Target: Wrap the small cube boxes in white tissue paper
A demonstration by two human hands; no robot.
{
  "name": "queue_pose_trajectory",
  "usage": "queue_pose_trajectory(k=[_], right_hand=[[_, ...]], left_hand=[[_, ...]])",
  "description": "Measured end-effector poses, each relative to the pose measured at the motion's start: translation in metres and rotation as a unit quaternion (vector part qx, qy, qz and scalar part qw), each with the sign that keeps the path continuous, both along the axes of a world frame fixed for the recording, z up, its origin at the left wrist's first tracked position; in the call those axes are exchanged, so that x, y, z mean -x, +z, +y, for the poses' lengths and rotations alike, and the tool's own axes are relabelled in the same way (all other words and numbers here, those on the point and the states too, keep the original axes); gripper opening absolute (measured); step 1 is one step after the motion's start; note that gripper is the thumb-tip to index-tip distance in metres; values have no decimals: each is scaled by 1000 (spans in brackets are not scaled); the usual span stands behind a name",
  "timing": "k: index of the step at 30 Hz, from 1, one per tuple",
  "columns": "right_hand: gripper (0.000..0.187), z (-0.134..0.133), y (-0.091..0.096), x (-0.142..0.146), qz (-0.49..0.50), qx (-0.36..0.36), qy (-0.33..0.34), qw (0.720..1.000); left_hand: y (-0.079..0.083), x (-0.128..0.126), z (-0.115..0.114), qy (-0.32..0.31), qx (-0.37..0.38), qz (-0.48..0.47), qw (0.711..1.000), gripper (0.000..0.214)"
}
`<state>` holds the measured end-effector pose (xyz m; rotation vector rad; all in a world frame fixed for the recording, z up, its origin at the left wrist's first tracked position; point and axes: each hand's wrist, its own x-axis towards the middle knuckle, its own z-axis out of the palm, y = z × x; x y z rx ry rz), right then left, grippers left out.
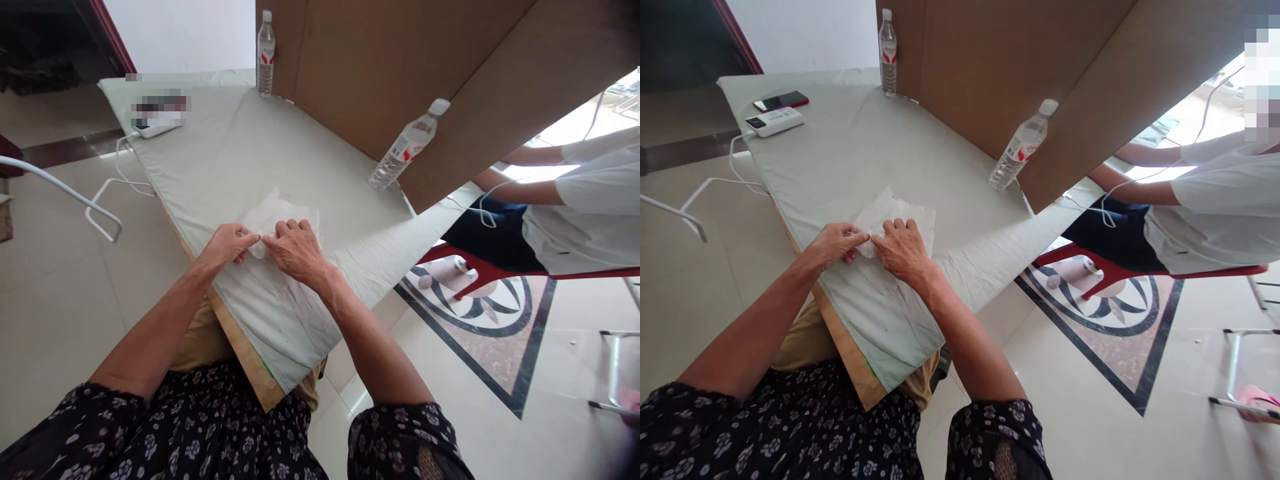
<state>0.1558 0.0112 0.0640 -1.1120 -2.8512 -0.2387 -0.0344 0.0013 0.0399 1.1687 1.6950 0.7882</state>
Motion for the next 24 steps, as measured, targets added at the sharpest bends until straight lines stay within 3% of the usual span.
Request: queue_pose_trajectory(k=[2, 5, 7, 11, 15, 24], right_hand=[[23, 0, -1, -1, 1, -1, 2, 1000], [22, 0, -4, -1, 17, -8, -4, 1000], [23, -1, -5, 0, 24, -9, -12, 1000], [20, -3, -5, 2, 19, -4, -16, 1000], [23, -4, -5, 2, 16, -9, -12, 1000], [20, -10, -2, -1, 45, 15, -18, 999]], left_hand=[[-1, -1, 1, -15, -27, 41, 999, 17], [-1, -4, 2, 3, -97, 155, 983, 15], [0, -8, 3, 12, -115, 178, 977, 15], [-1, -16, 6, 31, -80, 15, 996, 12], [-1, -17, 7, 52, -55, -125, 989, 12], [7, -26, 8, 53, -39, -178, 982, 11]])
